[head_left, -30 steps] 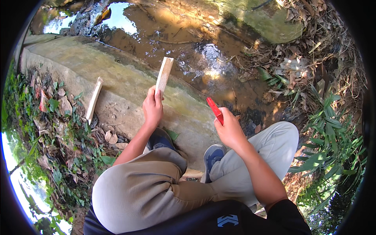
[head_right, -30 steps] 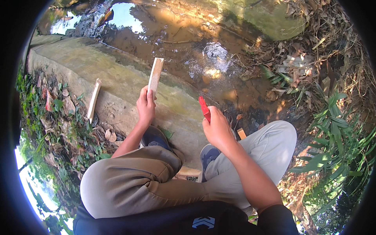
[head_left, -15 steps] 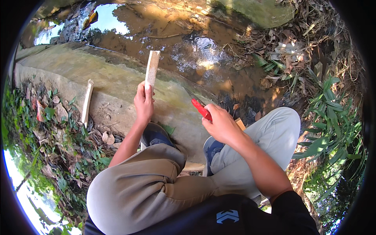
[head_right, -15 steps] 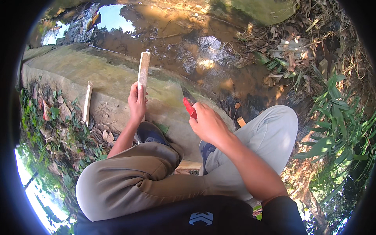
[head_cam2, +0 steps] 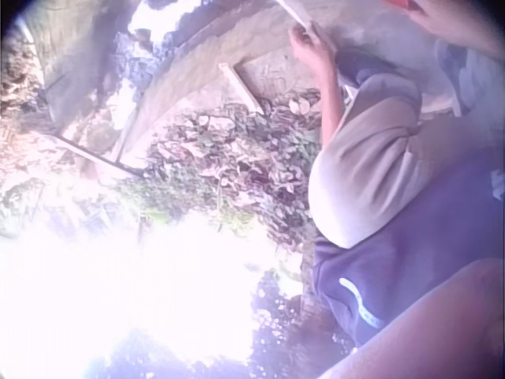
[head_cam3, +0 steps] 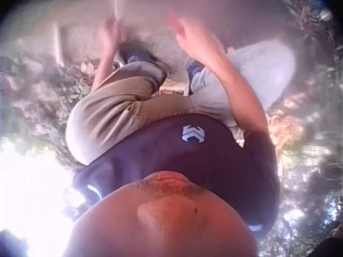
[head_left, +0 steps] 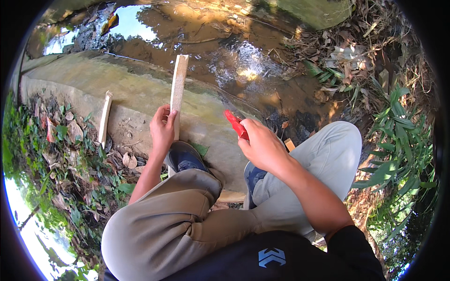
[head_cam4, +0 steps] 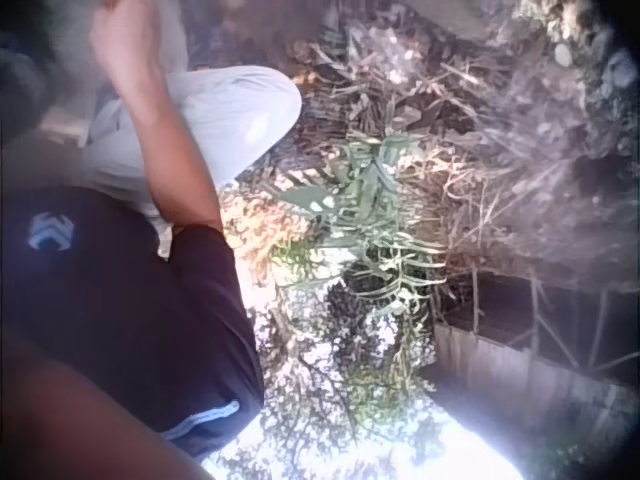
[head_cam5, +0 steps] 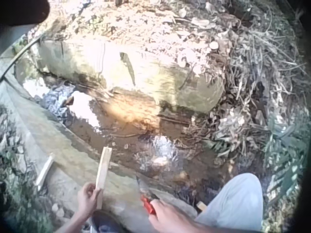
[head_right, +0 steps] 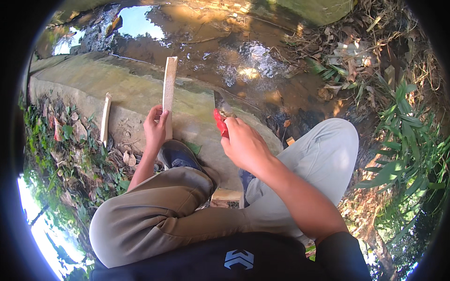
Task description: The person uses a red hand saw to cut a long, thin piece of light-colored wood into smaller segments. The person is crouching beside a concrete drainage ditch in an outdoor area with vegetation. After cutting several pieces, the person stands up and walks along the edge of the ditch.
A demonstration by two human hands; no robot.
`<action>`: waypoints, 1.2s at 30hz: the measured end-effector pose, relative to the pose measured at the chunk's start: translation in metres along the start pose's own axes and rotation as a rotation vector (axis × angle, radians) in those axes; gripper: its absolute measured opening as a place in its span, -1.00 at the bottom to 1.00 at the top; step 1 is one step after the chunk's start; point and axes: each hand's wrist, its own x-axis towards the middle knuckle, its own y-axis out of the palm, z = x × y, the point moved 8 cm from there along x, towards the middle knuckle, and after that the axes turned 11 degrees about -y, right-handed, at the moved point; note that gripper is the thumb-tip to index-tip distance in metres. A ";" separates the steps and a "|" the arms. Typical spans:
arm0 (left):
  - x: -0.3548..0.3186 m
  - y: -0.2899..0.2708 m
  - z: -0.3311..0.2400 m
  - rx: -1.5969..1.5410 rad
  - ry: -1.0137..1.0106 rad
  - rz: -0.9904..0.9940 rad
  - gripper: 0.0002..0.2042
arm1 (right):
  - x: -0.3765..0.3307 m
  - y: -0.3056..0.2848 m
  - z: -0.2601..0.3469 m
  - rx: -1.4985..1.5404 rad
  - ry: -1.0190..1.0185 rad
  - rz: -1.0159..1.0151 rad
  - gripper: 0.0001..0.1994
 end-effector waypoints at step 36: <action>-0.070 -0.059 0.096 -0.043 -0.179 -0.074 -0.79 | -0.011 -0.011 0.002 -0.112 0.061 0.042 -0.79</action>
